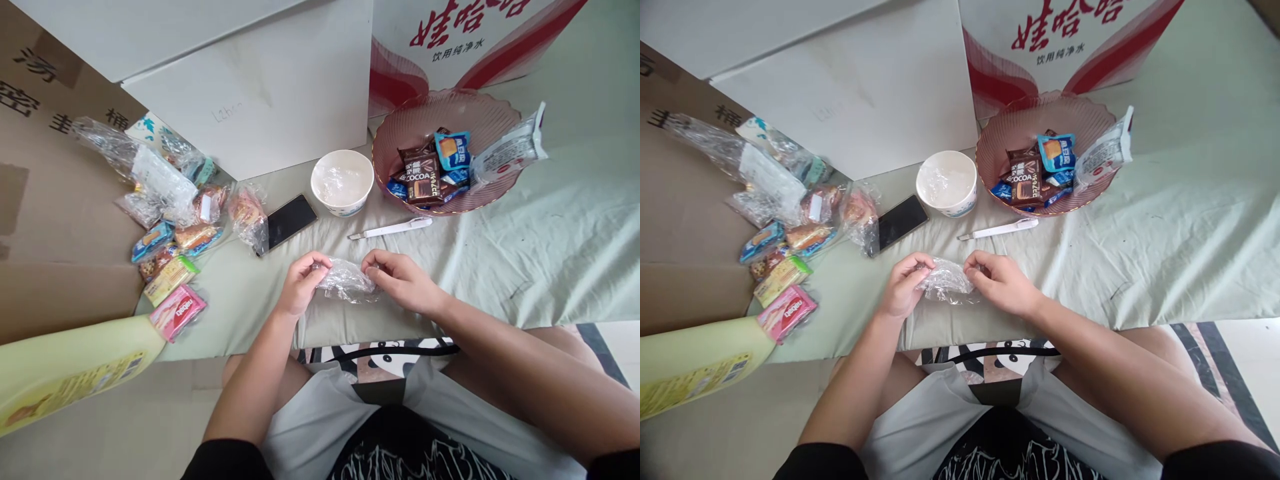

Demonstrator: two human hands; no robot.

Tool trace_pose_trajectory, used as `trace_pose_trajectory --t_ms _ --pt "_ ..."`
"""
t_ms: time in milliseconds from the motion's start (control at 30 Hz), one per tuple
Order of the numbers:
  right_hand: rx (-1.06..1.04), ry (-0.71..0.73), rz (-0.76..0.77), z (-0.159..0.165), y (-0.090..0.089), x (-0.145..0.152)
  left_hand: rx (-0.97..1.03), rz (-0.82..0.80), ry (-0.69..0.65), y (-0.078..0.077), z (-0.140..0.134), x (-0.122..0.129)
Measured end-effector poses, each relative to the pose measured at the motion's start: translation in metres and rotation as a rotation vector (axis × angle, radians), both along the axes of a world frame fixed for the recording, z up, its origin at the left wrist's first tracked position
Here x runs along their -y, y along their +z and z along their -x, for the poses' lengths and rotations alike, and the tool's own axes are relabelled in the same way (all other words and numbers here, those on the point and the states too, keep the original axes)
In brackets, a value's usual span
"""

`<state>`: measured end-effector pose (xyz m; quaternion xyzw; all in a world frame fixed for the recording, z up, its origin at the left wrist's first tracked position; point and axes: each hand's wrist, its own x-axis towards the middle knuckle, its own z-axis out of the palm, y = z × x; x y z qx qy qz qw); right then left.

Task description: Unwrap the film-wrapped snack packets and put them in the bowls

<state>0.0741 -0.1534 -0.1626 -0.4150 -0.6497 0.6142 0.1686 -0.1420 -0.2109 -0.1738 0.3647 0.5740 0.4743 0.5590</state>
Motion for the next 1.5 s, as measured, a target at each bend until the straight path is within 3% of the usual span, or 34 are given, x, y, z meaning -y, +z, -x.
trace_pose_trajectory --t_ms 600,933,1167,1333,1500 --pt "0.083 0.072 -0.149 0.0031 0.0018 0.0043 -0.025 -0.02 -0.053 -0.0056 0.0025 0.0018" --pt "0.071 0.038 -0.13 0.0002 0.0019 0.0039 -0.198 0.043 -0.106 0.0014 -0.0027 0.0006" --pt "0.018 0.037 -0.151 0.001 0.0 0.0061 -0.275 -0.181 -0.089 0.0006 -0.0006 -0.0018" --pt "-0.047 0.107 -0.151 0.0016 0.0018 0.0074 -0.348 -0.152 -0.183 -0.003 0.0024 0.0012" --pt "-0.044 0.133 -0.156 0.001 0.0016 0.0074 -0.392 -0.172 -0.191 -0.0014 0.0016 0.0007"
